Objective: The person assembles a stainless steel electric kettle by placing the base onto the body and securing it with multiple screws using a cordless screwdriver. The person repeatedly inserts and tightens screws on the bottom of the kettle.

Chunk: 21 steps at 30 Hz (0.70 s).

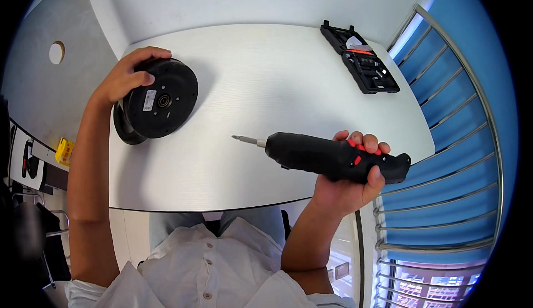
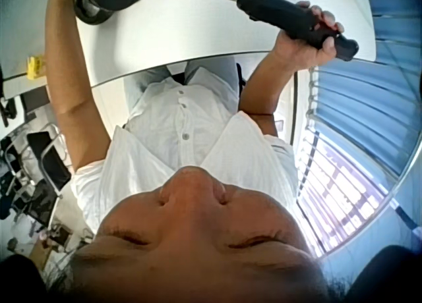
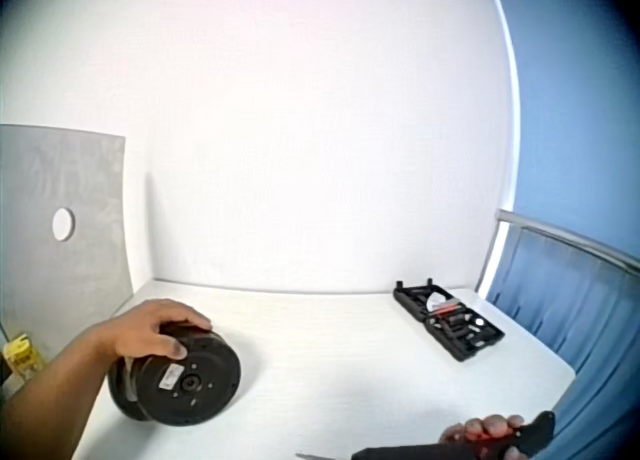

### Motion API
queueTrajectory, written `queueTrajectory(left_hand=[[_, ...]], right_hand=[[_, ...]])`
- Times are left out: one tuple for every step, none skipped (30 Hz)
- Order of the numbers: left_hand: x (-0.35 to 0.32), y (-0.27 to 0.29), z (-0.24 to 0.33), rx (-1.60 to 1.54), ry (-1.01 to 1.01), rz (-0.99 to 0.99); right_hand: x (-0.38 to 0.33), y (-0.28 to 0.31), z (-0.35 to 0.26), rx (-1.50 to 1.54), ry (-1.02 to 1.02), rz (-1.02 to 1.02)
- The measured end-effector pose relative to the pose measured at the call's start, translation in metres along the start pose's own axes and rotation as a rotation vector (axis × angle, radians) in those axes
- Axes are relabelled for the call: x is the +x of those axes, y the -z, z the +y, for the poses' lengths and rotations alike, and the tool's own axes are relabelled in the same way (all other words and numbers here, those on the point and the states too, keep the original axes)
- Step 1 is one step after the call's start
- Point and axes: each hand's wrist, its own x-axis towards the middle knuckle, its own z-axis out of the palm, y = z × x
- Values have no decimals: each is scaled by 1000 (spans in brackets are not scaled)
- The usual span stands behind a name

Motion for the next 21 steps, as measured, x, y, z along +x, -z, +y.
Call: queueTrajectory(left_hand=[[-1, 1, 0, 1, 3, -1], [-1, 1, 0, 1, 5, -2], [-1, 1, 0, -1, 5, -5], [0, 1, -1, -4, 0, -4], [0, 1, -2, -6, -5, -3], [0, 1, -3, -8, -8, -2], [-1, 1, -3, -4, -20, -2], [-2, 1, -4, 1, -32, -3], [-1, 1, -3, 5, -48, -4], [-1, 1, -3, 9, -58, -3], [-1, 1, -4, 14, -68, -2], [-2, 1, -5, 20, -76, 1], [-3, 2, -6, 29, -88, 6], [-3, 2, -6, 38, -101, 11], [-3, 2, -7, 46, -112, 13], [-4, 2, -6, 48, -114, 15], [-4, 1, -5, 49, -115, 17], [-4, 1, -4, 53, -115, 20], [-4, 1, -4, 55, -121, 22], [-4, 2, -6, 57, -127, 23], [-4, 2, -7, 60, -134, 26]], right_hand=[[0, -1, -1, 2, 0, -14], [0, -1, -1, 5, 1, -28], [0, -1, -1, 6, -1, -44], [0, -2, -1, 8, -2, -59], [-1, -3, -2, 9, -4, -75], [-1, -5, 0, 0, -6, -49], [-2, -10, 3, -10, -9, -23], [-2, -12, 5, -19, -12, 2], [-2, -13, 7, -32, -24, 34], [-2, -16, 10, -37, -28, 48], [-3, -21, 15, -41, -31, 61], [-5, -24, 19, -43, -37, 74], [-6, -23, 22, -25, -55, 96], [-7, -22, 25, -17, -64, 85], [-8, -20, 29, -9, -73, 76], [-9, -21, 32, -2, -81, 67], [-9, -24, 34, -13, -84, 73], [-10, -24, 36, -27, -87, 47], [-10, -23, 37, -41, -90, 21], [-11, -22, 39, -55, -92, -5], [-10, -22, 42, -44, -97, -42]])
